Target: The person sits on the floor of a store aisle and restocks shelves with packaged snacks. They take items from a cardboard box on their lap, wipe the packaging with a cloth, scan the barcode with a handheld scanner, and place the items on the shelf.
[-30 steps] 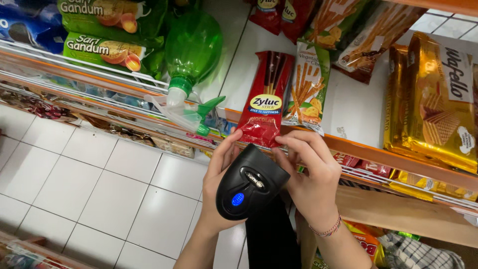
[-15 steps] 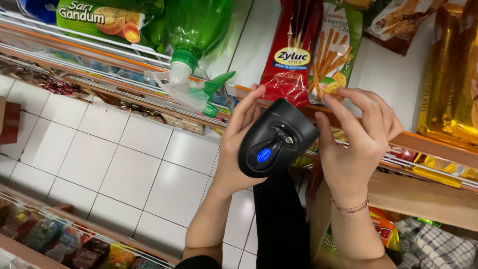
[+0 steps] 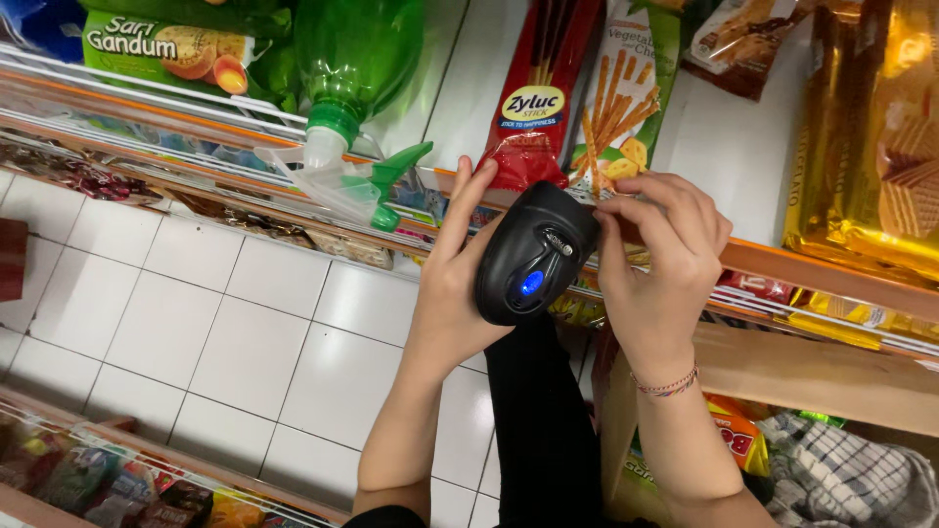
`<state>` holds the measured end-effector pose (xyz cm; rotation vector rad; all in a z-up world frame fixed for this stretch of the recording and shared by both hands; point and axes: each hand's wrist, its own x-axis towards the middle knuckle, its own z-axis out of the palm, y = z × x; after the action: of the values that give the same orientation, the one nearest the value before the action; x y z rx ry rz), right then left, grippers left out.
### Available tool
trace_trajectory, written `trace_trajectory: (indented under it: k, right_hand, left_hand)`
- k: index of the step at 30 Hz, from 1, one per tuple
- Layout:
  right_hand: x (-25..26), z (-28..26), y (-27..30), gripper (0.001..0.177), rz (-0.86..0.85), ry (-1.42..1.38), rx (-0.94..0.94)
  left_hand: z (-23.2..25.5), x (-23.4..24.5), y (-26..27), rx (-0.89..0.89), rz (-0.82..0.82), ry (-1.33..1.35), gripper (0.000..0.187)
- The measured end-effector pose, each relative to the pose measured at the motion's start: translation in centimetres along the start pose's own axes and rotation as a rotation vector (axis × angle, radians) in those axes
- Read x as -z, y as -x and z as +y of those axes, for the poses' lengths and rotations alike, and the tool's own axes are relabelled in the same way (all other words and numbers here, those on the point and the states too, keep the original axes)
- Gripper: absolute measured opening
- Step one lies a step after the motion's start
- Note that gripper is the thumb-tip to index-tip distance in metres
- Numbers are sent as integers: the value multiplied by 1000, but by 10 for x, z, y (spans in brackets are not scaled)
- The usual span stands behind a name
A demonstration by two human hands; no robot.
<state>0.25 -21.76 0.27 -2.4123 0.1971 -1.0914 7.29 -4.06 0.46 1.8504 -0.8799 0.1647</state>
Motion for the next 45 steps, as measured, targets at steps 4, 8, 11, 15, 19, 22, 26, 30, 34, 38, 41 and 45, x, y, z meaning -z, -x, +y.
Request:
trace_trajectory:
  k: [4,8,11,15,19,22,26,30,34,38,41,45]
  right_hand:
    - [4,-1,-3,21,-9,-34,-8]
    - [18,-7,2,22,-1,-2,25]
    - [35,-6,14,23,7,-17,12]
    - [63,7,46,23,-15,-57,-39]
    - [94,26,90,23,-48,-57,-105]
    - [119,41,126,26,-123,-56,-95]
    - [149,59,178,27,-214,-32,-97]
    - [175,73,226,28,-266,6,-154]
    - [203,84,260,28,-261,59,-199]
    - [228,99,287,29,-199,72,-206]
    - [248,117,303,29,-106,103,-256]
    - [272,147,316,26,-13,70,-463]
  left_hand:
    - [5,-3,2,-14,25,-6,54]
    - [15,-13,18,-30,138,38,51]
    - [21,-26,37,-80,196,179,49]
    - [43,-53,76,132,184,215,45]
    - [66,-84,110,384,118,342,54]
    - [76,-111,135,477,17,425,53]
    - [77,-150,179,521,-123,545,41]
    - [69,-196,222,850,-201,818,29]
    - [66,-226,252,870,-233,791,24]
    - [69,-251,268,875,-165,798,28]
    - [74,-262,271,1149,-74,946,37]
    - [73,-274,283,1305,-1,995,38]
